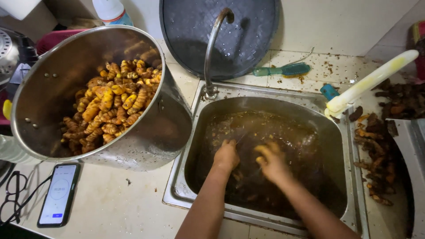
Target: Washing and peeling turmeric roots in a sink filled with water
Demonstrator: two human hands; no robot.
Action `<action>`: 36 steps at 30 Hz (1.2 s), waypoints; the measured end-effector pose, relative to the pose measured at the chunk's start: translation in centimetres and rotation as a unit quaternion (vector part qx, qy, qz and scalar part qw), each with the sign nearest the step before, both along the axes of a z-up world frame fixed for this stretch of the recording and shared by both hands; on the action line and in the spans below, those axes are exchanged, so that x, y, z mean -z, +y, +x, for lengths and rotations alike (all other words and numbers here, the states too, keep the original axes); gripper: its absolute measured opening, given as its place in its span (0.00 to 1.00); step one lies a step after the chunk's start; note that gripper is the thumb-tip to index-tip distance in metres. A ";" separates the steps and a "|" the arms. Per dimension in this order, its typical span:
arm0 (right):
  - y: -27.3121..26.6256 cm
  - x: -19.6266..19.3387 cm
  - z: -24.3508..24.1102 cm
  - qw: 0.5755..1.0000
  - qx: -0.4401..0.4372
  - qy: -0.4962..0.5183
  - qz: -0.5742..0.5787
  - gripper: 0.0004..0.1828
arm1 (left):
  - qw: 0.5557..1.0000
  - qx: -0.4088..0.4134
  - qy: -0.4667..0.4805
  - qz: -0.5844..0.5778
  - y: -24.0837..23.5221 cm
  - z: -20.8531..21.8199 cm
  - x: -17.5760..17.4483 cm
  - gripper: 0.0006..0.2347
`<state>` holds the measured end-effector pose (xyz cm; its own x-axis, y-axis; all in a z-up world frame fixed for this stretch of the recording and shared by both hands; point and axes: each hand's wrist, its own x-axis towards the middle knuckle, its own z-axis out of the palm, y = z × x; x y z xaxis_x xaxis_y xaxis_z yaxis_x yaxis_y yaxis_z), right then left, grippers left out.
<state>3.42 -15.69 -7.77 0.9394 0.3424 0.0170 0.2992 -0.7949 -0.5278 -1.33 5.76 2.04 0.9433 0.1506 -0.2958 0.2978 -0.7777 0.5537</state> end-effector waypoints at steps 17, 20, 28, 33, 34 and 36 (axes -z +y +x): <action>-3.1 1.7 -2.1 0.816 -0.260 0.468 -0.219 0.24 | 0.990 0.004 0.138 -0.010 0.0 1.0 -1.3 0.20; -2.0 -5.1 -3.3 0.761 -0.128 0.634 0.042 0.20 | 0.990 0.005 0.140 -0.017 -0.1 1.0 -2.0 0.20; -1.9 -8.2 -2.1 0.674 0.050 0.675 0.297 0.16 | 0.993 0.015 0.120 -0.012 -0.3 1.1 1.2 0.18; -3.3 -3.3 -0.2 0.751 0.102 0.538 0.368 0.18 | 0.980 0.086 0.128 -0.127 -1.4 0.4 -0.8 0.22; -3.6 -2.2 0.4 0.751 0.102 0.538 0.368 0.18 | 0.980 0.086 0.128 -0.127 -2.0 0.0 -1.0 0.22; -4.3 0.1 1.1 0.737 0.111 0.517 0.422 0.15 | 0.985 0.087 0.071 -0.133 -3.2 -0.9 -1.3 0.24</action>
